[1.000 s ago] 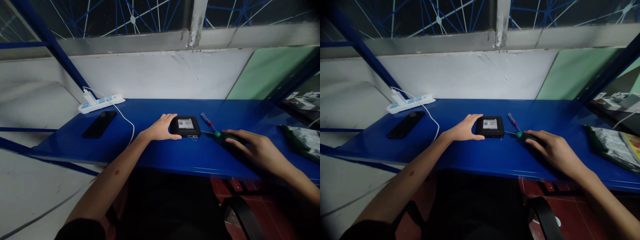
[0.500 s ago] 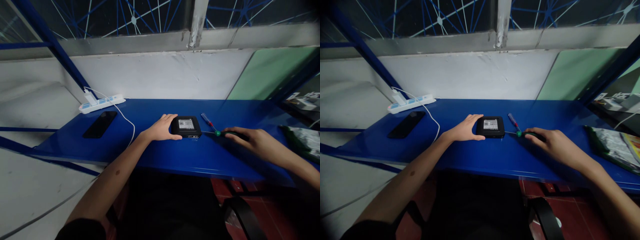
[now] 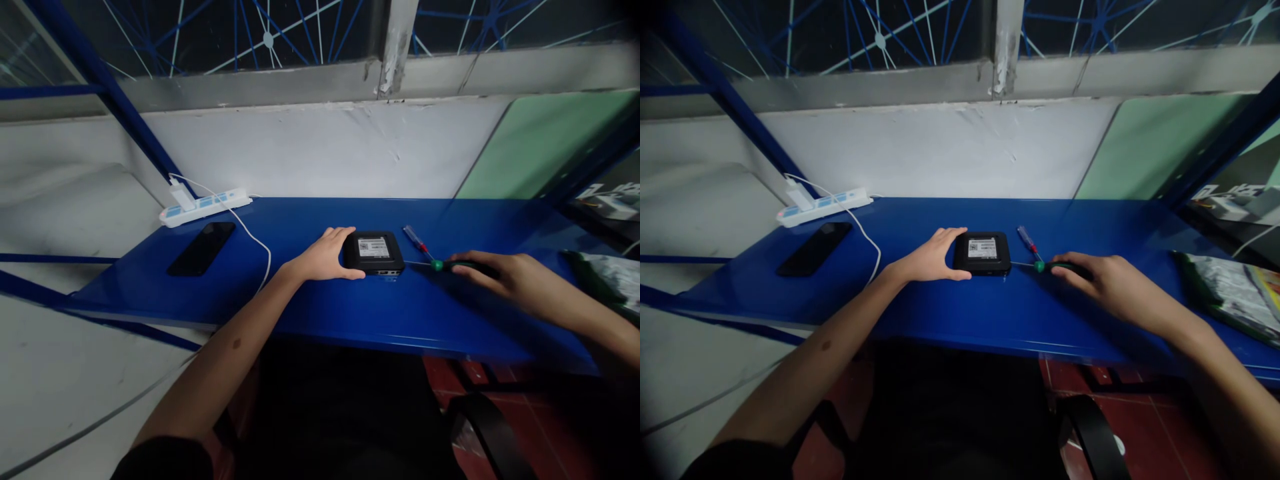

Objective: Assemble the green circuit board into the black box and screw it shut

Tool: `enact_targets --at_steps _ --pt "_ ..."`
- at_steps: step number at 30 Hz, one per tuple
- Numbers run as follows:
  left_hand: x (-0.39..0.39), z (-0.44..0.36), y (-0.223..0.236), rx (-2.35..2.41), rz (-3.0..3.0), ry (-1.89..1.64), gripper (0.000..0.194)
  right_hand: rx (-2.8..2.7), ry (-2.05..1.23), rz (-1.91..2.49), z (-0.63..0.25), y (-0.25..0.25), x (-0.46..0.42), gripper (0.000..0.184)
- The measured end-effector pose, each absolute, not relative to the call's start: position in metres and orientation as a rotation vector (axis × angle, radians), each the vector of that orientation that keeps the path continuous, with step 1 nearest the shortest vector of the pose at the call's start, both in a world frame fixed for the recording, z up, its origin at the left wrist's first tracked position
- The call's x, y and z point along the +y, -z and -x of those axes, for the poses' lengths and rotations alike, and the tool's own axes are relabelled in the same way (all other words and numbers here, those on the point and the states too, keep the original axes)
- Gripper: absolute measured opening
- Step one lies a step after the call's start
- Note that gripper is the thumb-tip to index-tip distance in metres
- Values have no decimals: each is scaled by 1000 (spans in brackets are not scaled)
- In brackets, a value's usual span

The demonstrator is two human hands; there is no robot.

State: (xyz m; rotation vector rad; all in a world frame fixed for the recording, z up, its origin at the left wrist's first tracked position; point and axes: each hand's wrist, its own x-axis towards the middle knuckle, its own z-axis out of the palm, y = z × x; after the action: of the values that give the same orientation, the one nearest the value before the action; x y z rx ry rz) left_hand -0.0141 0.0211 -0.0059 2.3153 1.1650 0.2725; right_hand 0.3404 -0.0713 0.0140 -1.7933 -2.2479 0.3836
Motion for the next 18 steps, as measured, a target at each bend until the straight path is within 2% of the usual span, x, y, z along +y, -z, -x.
enact_targets --at_steps 5,18 --pt "22 14 7 1173 -2313 -264 125 -2191 -406 1835 -338 -11 -85 53" --pt "20 13 3 1183 -2321 -255 122 -2333 -96 1767 -340 -18 -86 56"
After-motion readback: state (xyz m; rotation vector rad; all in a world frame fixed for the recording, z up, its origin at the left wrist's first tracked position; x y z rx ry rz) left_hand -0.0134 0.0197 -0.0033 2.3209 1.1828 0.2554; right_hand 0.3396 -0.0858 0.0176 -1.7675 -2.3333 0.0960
